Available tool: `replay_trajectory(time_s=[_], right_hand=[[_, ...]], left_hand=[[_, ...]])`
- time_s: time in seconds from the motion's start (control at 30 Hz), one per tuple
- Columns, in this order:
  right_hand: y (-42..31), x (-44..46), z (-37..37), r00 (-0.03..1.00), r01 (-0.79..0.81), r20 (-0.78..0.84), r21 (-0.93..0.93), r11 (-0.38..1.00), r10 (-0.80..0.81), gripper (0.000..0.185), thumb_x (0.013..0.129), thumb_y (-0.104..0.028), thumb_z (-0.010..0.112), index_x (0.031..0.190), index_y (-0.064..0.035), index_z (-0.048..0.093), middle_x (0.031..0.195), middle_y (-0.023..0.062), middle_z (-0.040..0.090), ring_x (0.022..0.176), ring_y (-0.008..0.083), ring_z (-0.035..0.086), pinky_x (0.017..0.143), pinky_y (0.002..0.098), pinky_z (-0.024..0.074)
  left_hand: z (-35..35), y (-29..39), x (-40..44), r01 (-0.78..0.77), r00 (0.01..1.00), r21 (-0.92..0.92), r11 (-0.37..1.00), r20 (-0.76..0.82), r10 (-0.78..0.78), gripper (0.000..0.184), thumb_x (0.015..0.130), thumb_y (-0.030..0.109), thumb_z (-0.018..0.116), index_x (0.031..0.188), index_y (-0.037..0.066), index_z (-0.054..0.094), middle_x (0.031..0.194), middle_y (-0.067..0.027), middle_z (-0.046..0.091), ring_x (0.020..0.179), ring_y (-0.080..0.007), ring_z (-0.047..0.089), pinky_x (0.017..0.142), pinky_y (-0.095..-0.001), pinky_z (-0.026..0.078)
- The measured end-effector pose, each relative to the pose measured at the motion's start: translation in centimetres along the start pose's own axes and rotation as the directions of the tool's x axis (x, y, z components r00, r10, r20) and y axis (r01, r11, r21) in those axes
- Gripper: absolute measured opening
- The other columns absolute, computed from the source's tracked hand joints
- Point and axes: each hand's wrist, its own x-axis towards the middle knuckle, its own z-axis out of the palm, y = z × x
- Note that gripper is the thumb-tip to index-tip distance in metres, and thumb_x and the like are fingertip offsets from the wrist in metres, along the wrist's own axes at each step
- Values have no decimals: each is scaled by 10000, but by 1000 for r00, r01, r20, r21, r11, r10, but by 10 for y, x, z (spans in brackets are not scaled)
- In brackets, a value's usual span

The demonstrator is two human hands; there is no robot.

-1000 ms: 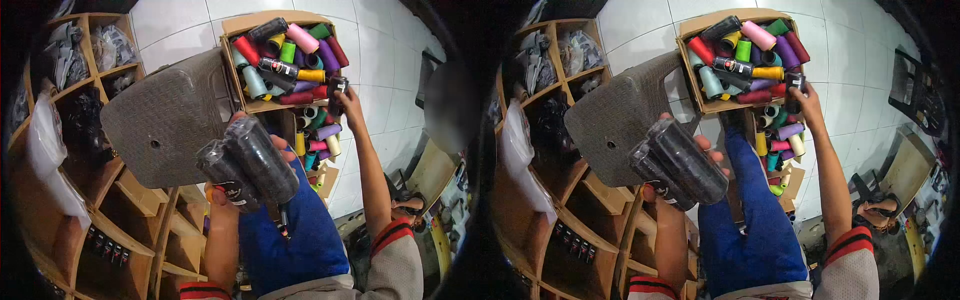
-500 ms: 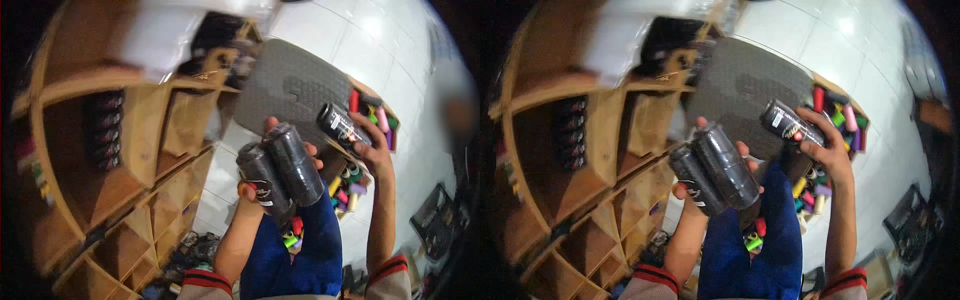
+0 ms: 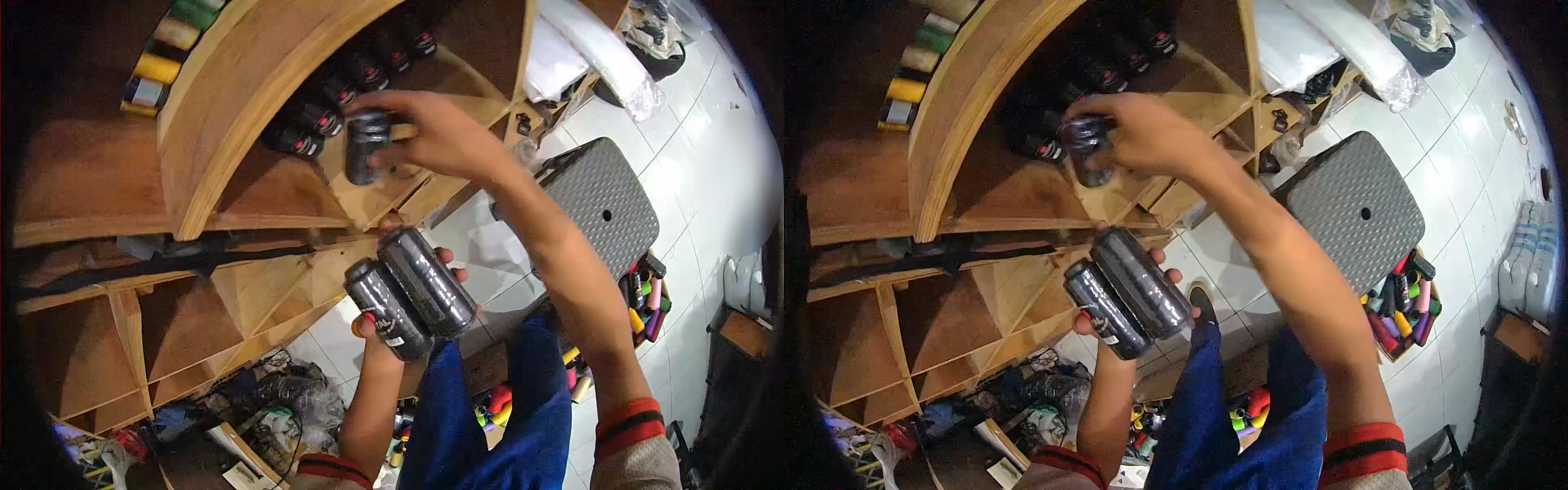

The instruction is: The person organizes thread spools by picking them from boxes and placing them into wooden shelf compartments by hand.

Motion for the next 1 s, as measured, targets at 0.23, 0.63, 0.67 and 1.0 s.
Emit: replay_trajectory(time_s=[0.23, 0.63, 0.67, 1.0], right_hand=[[14, 68, 93, 971, -63, 196, -352, 934, 139, 438, 642, -158, 769, 1019, -10, 602, 951, 201, 639, 899, 371, 611, 758, 398, 498], [59, 38, 133, 982, -186, -84, -261, 947, 170, 460, 711, -174, 717, 1109, -12, 555, 957, 237, 627, 906, 387, 608, 778, 433, 496], [60, 33, 134, 971, -240, -69, -291, 926, 230, 440, 720, -166, 708, 1109, -22, 561, 960, 237, 626, 908, 386, 608, 777, 435, 495], [82, 18, 158, 930, -336, -230, -212, 918, 287, 331, 725, -148, 706, 1020, -34, 608, 876, 223, 628, 841, 389, 613, 729, 434, 494]], left_hand=[[-7, 0, -59, -107, 959, -34, 994, -268, 94, 1056, 592, 306, 857, 1428, 316, 212, 1327, -239, 385, 1236, -449, 394, 947, -626, 401], [-28, 17, -64, -105, 967, 36, 994, -230, 110, 1035, 618, 411, 828, 1436, 211, 226, 1419, -184, 304, 1286, -401, 337, 958, -706, 308], [-29, 13, -61, -133, 965, -26, 991, -230, 124, 1039, 615, 377, 831, 1437, 222, 216, 1410, -207, 310, 1282, -416, 341, 952, -696, 326], [-30, 31, -40, -127, 980, 96, 987, -139, 139, 987, 645, 413, 816, 1432, 279, 235, 1417, -174, 288, 1291, -395, 320, 933, -740, 303]])
